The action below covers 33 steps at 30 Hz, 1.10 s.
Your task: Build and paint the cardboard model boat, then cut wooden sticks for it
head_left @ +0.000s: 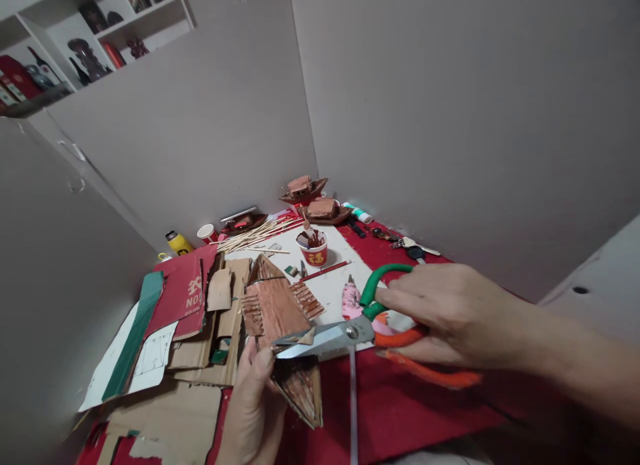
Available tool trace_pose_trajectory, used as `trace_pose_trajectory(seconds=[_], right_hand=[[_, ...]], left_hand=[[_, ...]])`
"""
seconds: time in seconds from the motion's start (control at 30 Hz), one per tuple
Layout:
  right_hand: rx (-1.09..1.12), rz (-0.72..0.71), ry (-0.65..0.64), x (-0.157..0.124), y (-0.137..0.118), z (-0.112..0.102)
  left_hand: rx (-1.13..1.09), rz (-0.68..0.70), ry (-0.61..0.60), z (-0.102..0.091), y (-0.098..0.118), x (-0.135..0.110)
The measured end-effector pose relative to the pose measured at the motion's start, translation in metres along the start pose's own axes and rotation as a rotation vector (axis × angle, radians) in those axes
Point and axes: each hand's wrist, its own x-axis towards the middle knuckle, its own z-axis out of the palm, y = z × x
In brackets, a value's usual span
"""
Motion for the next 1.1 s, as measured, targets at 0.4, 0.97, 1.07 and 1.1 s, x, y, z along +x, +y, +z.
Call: trace_pose_trajectory(seconds=[0.4, 0.97, 1.07, 1.1], right_hand=[[-0.056, -0.014, -0.078, 0.007, -0.001, -0.013], [-0.07, -0.066, -0.069, 0.004, 0.0, -0.013], [-0.081, -0.085, -0.038, 0.004, 0.0, -0.014], [-0.084, -0.086, -0.034, 0.003, 0.0, -0.014]], left_hand=[[-0.017, -0.047, 0.018, -0.003, 0.002, 0.001], [-0.035, -0.044, -0.03, -0.006, -0.001, 0.004], [-0.04, -0.057, -0.053, -0.004, 0.0, 0.004], [-0.041, -0.058, -0.059, -0.003, 0.0, 0.004]])
